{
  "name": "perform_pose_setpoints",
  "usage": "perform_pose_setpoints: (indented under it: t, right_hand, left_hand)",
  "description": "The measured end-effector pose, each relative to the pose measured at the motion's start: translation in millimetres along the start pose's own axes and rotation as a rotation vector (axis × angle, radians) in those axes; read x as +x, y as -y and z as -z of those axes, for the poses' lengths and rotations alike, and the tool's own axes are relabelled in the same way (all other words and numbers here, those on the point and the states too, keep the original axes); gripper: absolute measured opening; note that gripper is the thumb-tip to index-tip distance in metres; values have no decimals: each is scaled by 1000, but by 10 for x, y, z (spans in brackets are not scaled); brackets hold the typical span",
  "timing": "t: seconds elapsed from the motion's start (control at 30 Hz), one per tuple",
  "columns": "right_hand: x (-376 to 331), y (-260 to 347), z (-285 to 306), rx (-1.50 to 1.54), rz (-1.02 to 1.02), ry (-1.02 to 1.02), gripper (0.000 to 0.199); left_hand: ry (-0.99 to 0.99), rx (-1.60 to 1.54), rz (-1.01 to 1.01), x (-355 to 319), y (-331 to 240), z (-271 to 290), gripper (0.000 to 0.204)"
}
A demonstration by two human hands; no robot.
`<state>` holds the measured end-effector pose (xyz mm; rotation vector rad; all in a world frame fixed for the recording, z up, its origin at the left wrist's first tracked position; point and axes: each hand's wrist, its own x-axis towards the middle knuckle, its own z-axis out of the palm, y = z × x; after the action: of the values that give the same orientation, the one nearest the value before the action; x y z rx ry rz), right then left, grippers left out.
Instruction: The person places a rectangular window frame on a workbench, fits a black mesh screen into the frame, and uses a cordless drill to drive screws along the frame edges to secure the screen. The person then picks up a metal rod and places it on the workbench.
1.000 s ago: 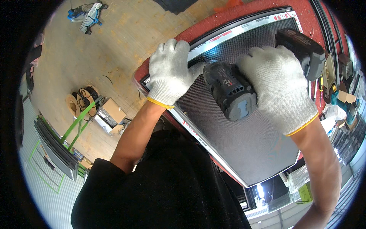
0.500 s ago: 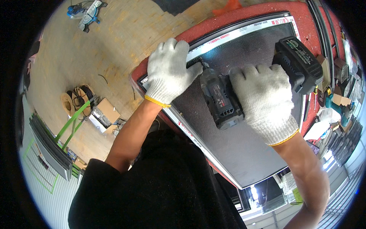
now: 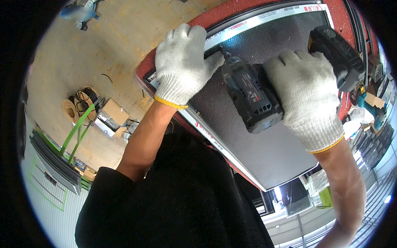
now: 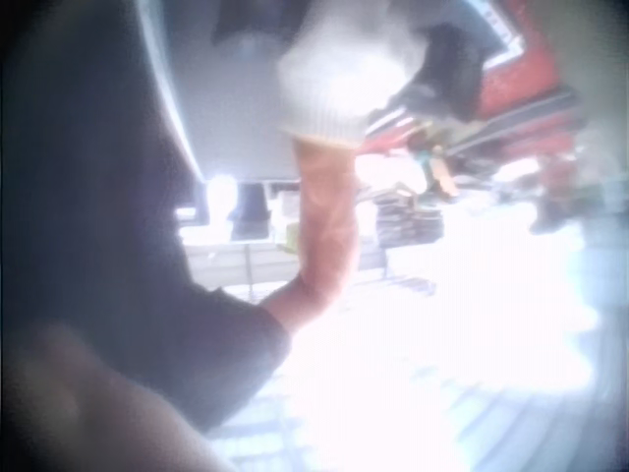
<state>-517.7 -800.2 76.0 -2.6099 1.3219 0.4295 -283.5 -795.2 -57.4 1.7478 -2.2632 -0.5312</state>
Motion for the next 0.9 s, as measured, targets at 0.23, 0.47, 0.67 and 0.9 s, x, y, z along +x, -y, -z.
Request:
perform_pose_setpoints:
  t: [0.23,0.47,0.67,0.9]
  right_hand:
    - [175,-87,99,93,24,-10,30]
    - [183,-88,103,-41,-38,107,51]
    - [-16,73,419,85,-52,-56,30]
    - [-1216,531,617,416,-389,-42,55]
  left_hand:
    - [10,50,19,17,-20,1,58]
    - [-34,-36,4,13,19,-27,52]
    - [92,-161,-92,-64,267,145,52]
    - [173,-81,45,-109,337,128,63]
